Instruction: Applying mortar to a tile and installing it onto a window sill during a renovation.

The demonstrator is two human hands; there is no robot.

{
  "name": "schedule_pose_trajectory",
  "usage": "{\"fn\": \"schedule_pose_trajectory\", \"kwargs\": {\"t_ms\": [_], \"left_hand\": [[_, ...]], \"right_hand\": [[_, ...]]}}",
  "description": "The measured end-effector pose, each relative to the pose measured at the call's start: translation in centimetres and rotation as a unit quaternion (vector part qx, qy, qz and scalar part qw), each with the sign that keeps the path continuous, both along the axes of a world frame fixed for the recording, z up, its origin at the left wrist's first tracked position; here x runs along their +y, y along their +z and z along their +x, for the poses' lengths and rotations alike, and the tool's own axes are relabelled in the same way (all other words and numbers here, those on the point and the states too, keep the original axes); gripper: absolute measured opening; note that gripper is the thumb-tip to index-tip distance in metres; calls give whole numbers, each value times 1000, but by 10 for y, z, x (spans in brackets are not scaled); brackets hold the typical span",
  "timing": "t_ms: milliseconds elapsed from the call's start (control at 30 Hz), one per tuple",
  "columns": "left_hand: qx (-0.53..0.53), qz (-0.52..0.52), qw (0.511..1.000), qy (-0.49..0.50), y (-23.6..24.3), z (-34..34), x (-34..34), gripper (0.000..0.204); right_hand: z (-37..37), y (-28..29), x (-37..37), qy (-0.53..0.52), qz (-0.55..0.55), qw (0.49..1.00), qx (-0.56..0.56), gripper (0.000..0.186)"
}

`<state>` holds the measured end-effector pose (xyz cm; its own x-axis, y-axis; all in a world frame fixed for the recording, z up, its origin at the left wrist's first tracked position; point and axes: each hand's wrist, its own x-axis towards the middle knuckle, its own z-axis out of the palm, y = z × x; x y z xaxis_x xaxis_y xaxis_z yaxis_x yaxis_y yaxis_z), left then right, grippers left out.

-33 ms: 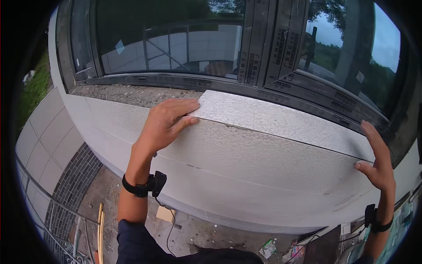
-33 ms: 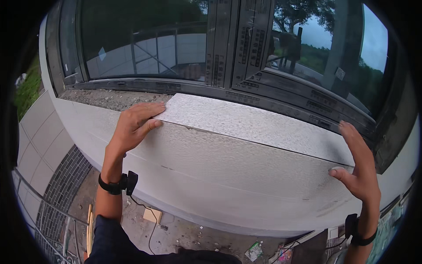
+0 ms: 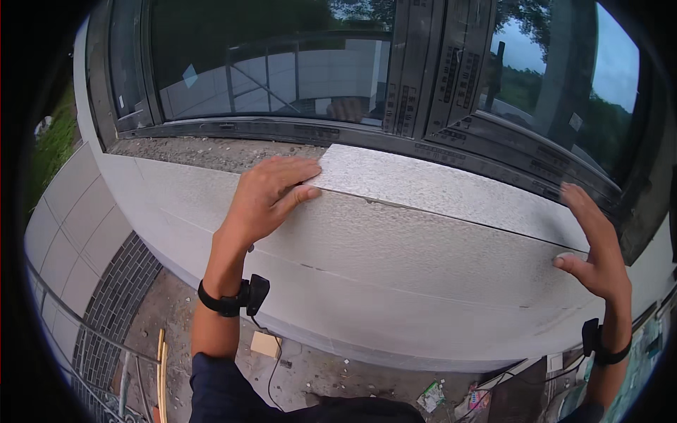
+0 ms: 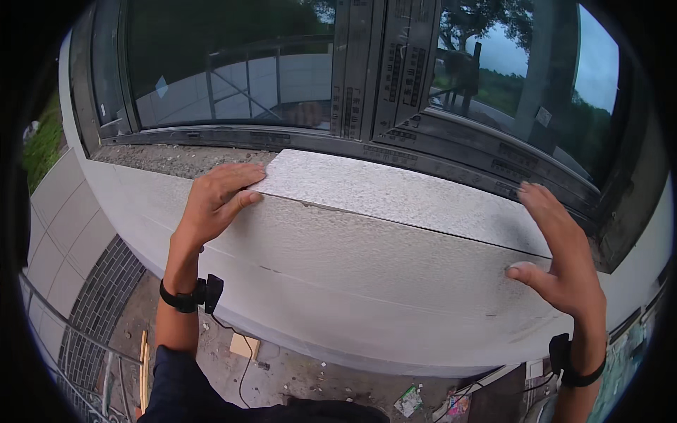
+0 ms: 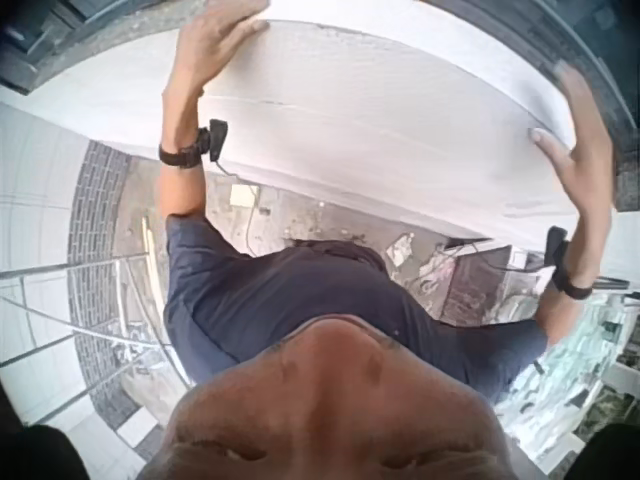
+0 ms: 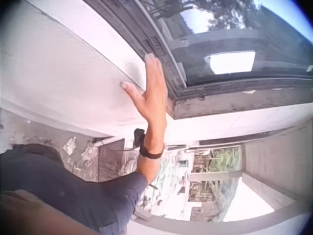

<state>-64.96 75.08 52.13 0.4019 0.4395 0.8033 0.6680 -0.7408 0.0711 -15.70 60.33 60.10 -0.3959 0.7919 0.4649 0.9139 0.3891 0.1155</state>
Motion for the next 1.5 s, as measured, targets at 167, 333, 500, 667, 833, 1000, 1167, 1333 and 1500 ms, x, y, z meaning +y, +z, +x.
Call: {"fn": "schedule_pose_trajectory", "kwargs": {"t_ms": [167, 333, 500, 667, 833, 1000, 1167, 1333, 1500], "left_hand": [[-46, 52, 995, -73, -4, -5, 10, 21], [-112, 111, 983, -97, -21, -6, 14, 18], [-133, 118, 977, -119, -24, -7, 19, 18], [-129, 114, 977, -122, -24, -8, 23, 16], [-125, 119, 978, -117, -24, -8, 23, 15], [-133, 130, 974, -126, -24, -8, 24, 15], [-132, 141, 971, -140, -26, -9, 24, 18], [-149, 167, 967, -123, -45, -18, 21, 21], [-179, 150, 972, -21, -112, -56, 10, 52]], "right_hand": [[-177, 6, 64, 88, -49, 990, -101, 90], [-251, -18, 95, 25, -160, 977, -141, 101], [-256, -19, 95, 27, -160, 978, -135, 99], [-259, -18, 95, 13, -159, 979, -128, 98], [-260, -20, 94, 17, -156, 981, -115, 95], [-260, -19, 93, 23, -148, 982, -112, 94], [-260, -24, 94, 38, -125, 986, -107, 91], [-266, -23, 93, 18, -138, 986, -95, 89], [-293, -46, 63, 13, 9, 995, -99, 88]]}}
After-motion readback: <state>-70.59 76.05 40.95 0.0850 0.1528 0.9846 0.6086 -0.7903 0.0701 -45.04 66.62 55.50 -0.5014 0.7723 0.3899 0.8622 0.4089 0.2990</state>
